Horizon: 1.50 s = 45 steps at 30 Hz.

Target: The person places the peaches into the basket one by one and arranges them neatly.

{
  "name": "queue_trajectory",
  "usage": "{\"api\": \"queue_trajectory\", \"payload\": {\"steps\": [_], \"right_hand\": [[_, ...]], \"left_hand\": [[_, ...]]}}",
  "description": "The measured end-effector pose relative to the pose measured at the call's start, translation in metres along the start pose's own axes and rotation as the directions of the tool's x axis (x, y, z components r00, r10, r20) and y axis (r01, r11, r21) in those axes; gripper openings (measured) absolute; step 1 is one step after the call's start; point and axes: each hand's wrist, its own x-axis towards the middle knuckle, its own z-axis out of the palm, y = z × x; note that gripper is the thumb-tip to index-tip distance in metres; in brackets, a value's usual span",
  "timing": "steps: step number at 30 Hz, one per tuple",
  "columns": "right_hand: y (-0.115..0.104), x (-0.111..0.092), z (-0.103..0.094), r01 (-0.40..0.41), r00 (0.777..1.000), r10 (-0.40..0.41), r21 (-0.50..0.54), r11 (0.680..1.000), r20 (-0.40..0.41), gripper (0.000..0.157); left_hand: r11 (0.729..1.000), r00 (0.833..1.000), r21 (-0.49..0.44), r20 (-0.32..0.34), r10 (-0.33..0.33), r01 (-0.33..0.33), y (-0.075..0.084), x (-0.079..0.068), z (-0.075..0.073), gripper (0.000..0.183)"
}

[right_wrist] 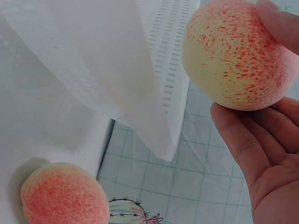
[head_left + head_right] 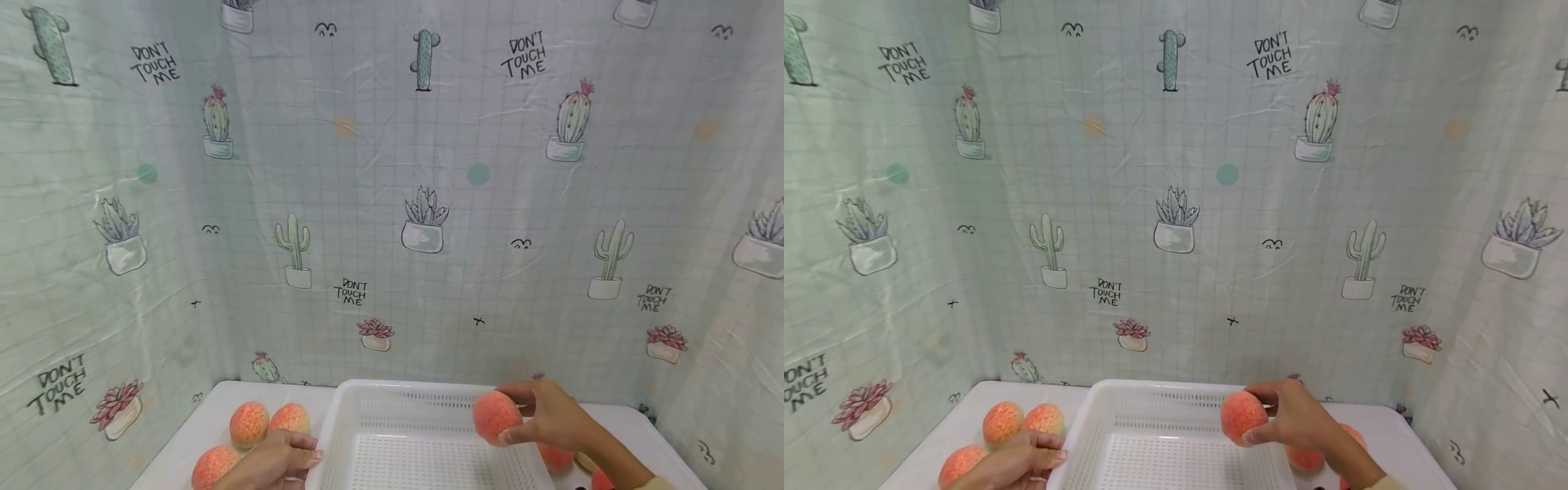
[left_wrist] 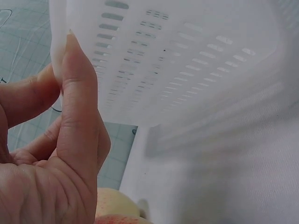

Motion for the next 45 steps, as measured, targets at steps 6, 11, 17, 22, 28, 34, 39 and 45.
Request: {"api": "queue_trajectory", "payload": {"steps": [6,11,17,22,28,34,39,45], "right_hand": [[0.001,0.007,-0.001,-0.012,1.000,0.012,0.023,1.000,0.023,0.057],[-0.001,0.013,-0.001,-0.050,0.998,0.047,0.066,0.997,0.041,0.054],[-0.002,0.018,0.002,-0.063,0.997,0.058,0.111,0.992,0.048,0.053],[-0.004,0.021,0.005,-0.063,0.997,0.058,0.123,0.990,0.041,0.054],[-0.001,0.026,0.006,-0.076,0.997,0.072,0.111,0.991,0.040,0.056],[0.001,0.027,0.008,-0.090,0.996,0.088,0.072,0.993,0.034,0.054],[0.005,0.029,0.010,-0.100,0.994,0.097,0.077,0.992,0.044,0.053],[0.005,0.032,0.013,-0.086,0.996,0.083,0.061,0.994,0.043,0.053]], "left_hand": [[1.000,1.000,-0.026,0.000,-0.003,0.003,0.001,0.002,0.001,0.032],[0.999,1.000,-0.040,-0.017,-0.018,0.017,0.002,0.001,0.002,0.034],[1.000,1.000,-0.001,-0.015,-0.001,0.001,0.000,0.001,0.001,0.030],[1.000,1.000,-0.002,-0.005,0.016,-0.016,-0.001,0.001,0.000,0.029],[1.000,1.000,0.003,-0.006,0.008,-0.008,-0.001,0.002,-0.001,0.030],[1.000,1.000,0.013,-0.003,0.000,0.000,-0.001,0.002,0.000,0.030],[1.000,1.000,0.024,0.001,0.006,-0.006,-0.003,0.002,-0.001,0.028],[0.999,1.000,0.036,-0.003,0.007,-0.007,-0.002,0.001,-0.001,0.028]]}}
